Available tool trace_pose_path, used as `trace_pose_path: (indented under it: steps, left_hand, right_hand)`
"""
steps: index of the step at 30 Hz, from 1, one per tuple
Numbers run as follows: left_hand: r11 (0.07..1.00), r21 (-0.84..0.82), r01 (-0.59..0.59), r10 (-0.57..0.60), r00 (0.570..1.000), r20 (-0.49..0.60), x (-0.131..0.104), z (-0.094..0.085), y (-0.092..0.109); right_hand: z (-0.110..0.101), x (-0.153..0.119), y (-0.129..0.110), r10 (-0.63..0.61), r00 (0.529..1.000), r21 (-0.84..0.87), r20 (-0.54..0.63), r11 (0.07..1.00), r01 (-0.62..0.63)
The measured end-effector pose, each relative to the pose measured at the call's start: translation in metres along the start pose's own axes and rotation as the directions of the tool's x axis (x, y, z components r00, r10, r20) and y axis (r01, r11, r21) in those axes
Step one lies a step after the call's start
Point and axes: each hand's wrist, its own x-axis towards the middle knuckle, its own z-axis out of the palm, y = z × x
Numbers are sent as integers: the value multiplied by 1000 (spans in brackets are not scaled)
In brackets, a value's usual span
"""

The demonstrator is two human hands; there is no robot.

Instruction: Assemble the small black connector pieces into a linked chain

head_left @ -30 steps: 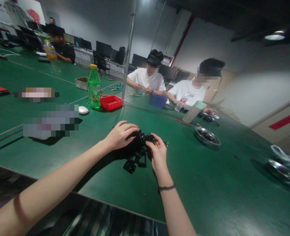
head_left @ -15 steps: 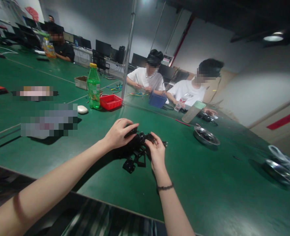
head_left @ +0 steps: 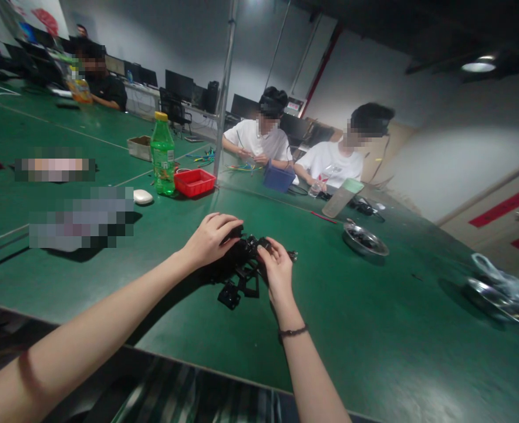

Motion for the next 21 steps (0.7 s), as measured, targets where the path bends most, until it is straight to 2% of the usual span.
trace_pose_path:
  steps: [6,13,18,21]
  left_hand:
    - [999,-24,-30,30,1000,-5,0,0,1]
    - [999,-17,-43,43,999,3,0,0,1]
    - [998,-51,-29,29,1000,-2,-1,4,-2]
    - [998,-66,-24,26,999,33,-3,6,-4]
  right_hand:
    - [1,-2,-4,29,1000,14,0,999,-29]
    - [1,1,-3,61,996,29,-67,998,-59]
    - [0,0,-3,24,999,5,-33,1000,-24]
    - [-1,0,-3,21,1000,-4,-13,1000,-21]
